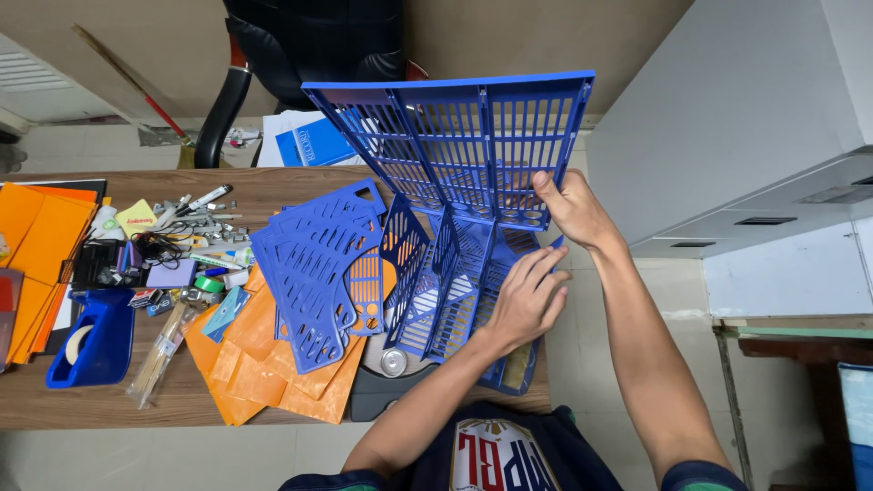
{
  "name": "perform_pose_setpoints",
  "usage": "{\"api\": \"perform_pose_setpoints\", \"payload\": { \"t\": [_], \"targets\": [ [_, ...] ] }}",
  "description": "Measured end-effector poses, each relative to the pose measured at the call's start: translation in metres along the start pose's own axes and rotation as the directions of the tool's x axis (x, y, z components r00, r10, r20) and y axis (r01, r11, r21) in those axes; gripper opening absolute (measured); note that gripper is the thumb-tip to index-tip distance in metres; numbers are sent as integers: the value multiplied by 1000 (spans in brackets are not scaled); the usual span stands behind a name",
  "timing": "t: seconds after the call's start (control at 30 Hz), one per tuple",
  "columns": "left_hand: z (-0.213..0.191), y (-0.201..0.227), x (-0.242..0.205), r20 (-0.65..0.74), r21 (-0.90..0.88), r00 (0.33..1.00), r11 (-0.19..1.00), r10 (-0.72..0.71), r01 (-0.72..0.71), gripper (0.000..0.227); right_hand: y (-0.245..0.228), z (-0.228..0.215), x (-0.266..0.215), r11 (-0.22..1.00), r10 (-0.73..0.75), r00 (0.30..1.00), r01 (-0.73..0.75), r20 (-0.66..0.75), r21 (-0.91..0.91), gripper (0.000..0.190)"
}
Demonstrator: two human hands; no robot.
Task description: The person assembles a blue plastic document tray organizer on an office desk, fitting the perforated side panels and mesh shelves together by hand and pressing the parts to snap them in place. They then pick up small metal clips from the desk and work on attaching them to the assembled organizer.
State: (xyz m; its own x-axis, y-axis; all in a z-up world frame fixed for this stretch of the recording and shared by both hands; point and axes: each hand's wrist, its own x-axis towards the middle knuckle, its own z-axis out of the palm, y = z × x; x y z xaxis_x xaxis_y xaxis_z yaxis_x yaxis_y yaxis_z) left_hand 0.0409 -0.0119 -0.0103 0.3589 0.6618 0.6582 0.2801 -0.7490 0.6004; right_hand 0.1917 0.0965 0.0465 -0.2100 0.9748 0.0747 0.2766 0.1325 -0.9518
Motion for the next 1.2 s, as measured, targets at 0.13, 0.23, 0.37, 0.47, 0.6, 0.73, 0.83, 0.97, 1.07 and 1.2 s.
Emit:
{"api": "perform_pose_setpoints", "payload": {
  "t": [0.13, 0.23, 0.37, 0.47, 0.6, 0.73, 0.83, 0.97, 1.07, 1.2],
  "targets": [
    [3, -5, -7, -57, 17, 996, 997, -76, 77, 25, -13, 2, 7, 999, -30, 999, 31, 18, -41, 75],
    [0, -7, -9, -76, 21, 993, 995, -91, 93, 29, -13, 5, 10, 998, -60, 997, 61, 53, -26, 76],
    [-4, -10, -11, -130, 2, 984, 992, -123, 125, 31, -8, 5, 11, 999, -10, 999, 12, 45, -45, 77],
    [-9, -10, -9, -118, -15, 986, 994, -114, 113, 33, -12, 6, 12, 999, -6, 999, 7, 50, -36, 78],
    [-9, -7, -6, -105, -37, 989, 994, -103, 100, 35, -18, 9, 12, 997, -73, 996, 73, 60, 4, 78],
    [-9, -7, -6, -116, -19, 986, 993, -116, 115, 36, -5, 8, 13, 998, -68, 996, 67, 64, 17, 76],
    [-12, -8, -5, -103, -20, 987, 992, -127, 125, 37, 2, 7, 13, 996, 40, 998, -37, 41, -81, 74],
    [-13, -9, -3, -93, -5, 988, 992, -124, 125, 38, -22, 14, 10, 994, -97, 994, 99, 51, -39, 76],
    [-12, -9, -4, -90, 6, 987, 991, -131, 132, 39, -6, 14, 9, 994, -53, 998, 54, 18, -97, 75],
    [-12, -8, -3, -87, 14, 987, 991, -134, 136, 40, -32, 16, 6, 986, -137, 990, 138, 14, -98, 72]
  ]
}}
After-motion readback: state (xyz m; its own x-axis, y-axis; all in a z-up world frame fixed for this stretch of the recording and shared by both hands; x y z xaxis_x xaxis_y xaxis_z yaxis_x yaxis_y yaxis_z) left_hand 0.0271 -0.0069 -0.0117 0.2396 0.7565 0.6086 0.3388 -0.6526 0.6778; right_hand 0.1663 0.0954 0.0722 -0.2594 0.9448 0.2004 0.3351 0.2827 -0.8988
